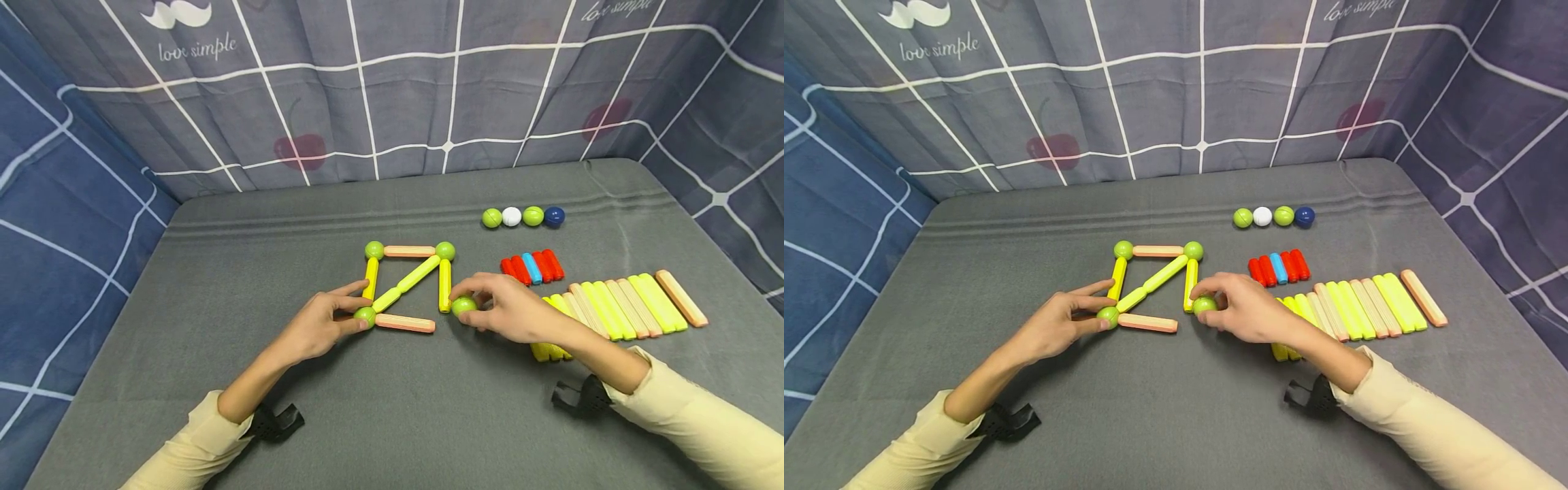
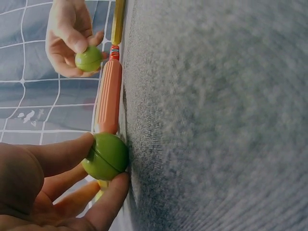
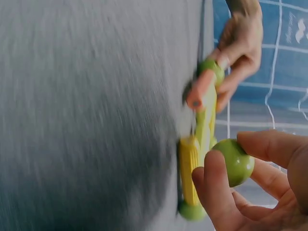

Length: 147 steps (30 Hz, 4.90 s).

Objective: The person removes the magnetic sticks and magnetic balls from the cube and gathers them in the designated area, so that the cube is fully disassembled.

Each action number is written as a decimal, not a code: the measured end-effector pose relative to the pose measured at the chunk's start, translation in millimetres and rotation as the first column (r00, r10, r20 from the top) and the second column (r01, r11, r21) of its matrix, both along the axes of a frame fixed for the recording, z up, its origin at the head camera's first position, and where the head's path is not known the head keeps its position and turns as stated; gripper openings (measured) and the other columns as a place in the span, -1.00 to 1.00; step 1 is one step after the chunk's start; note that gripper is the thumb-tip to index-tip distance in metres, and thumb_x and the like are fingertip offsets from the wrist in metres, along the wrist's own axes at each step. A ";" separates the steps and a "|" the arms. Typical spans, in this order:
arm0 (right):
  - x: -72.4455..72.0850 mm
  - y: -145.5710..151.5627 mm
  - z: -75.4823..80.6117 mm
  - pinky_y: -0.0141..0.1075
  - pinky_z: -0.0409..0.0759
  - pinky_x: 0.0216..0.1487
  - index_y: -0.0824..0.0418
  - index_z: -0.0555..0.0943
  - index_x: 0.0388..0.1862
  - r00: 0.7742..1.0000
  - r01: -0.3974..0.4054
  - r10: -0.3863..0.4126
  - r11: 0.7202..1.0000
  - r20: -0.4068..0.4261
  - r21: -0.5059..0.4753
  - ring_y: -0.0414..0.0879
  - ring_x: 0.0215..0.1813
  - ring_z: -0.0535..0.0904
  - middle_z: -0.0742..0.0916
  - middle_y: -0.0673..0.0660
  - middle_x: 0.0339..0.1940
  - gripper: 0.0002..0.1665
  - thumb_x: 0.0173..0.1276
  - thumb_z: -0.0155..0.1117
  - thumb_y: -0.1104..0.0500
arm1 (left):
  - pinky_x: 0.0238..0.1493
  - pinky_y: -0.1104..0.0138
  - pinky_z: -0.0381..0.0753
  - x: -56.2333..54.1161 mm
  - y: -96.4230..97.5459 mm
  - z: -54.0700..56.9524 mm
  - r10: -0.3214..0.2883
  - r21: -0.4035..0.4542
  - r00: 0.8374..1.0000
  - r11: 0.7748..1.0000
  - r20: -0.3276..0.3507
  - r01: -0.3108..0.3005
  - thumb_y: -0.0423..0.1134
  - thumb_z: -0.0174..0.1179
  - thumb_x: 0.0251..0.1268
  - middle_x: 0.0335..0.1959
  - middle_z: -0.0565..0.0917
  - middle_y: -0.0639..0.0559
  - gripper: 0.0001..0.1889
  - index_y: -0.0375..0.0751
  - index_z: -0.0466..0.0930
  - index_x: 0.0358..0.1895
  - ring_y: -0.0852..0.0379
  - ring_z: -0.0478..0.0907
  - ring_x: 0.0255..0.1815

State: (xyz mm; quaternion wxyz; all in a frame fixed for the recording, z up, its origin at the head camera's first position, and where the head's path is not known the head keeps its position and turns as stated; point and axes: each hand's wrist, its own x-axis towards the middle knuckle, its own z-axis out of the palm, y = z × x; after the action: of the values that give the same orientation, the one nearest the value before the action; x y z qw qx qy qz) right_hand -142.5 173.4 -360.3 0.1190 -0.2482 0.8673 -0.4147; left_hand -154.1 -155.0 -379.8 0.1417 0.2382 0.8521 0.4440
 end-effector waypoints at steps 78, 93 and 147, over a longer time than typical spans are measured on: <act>-39.5 73.1 26.8 -0.22 0.54 -0.58 0.34 0.55 0.16 0.915 0.404 -0.403 0.915 0.030 -0.009 -0.01 -0.45 0.56 0.64 0.34 0.07 -0.54 0.36 0.37 0.16 | 0.17 0.04 0.49 -0.6 -0.9 -0.3 -0.005 0.009 1.000 1.000 0.009 0.005 -0.36 0.32 0.29 0.45 0.32 -0.16 -0.64 -0.35 0.63 0.14 -0.16 0.26 0.43; -29.7 -5.4 -3.6 -0.14 0.60 -0.55 0.31 0.50 0.26 0.977 0.130 -0.122 0.991 0.175 -0.034 0.03 -0.62 0.54 0.59 0.41 0.09 -0.45 0.33 0.38 0.22 | 0.18 0.05 0.48 -1.6 -0.4 -1.2 -0.001 0.007 1.000 1.000 -0.003 0.001 -0.37 0.33 0.28 0.45 0.32 -0.15 -0.65 -0.34 0.65 0.12 -0.14 0.27 0.43; -27.7 -10.3 -0.7 -0.12 0.61 -0.44 0.25 0.31 0.45 0.962 0.150 -0.122 0.984 0.246 -0.098 0.11 -0.62 0.58 0.56 0.28 -0.16 -0.24 0.27 0.31 0.37 | 0.14 0.08 0.51 -0.1 -0.7 -2.2 -0.007 0.025 1.000 1.000 -0.001 0.007 -0.39 0.31 0.28 0.45 0.32 -0.18 -0.66 -0.36 0.65 0.12 -0.17 0.25 0.44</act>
State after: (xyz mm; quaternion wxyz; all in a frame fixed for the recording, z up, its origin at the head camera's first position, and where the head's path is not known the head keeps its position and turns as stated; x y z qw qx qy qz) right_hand -170.2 163.1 -361.0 0.1794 -0.1428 0.8362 -0.4983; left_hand -154.2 -155.7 -382.0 0.1400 0.2431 0.8456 0.4541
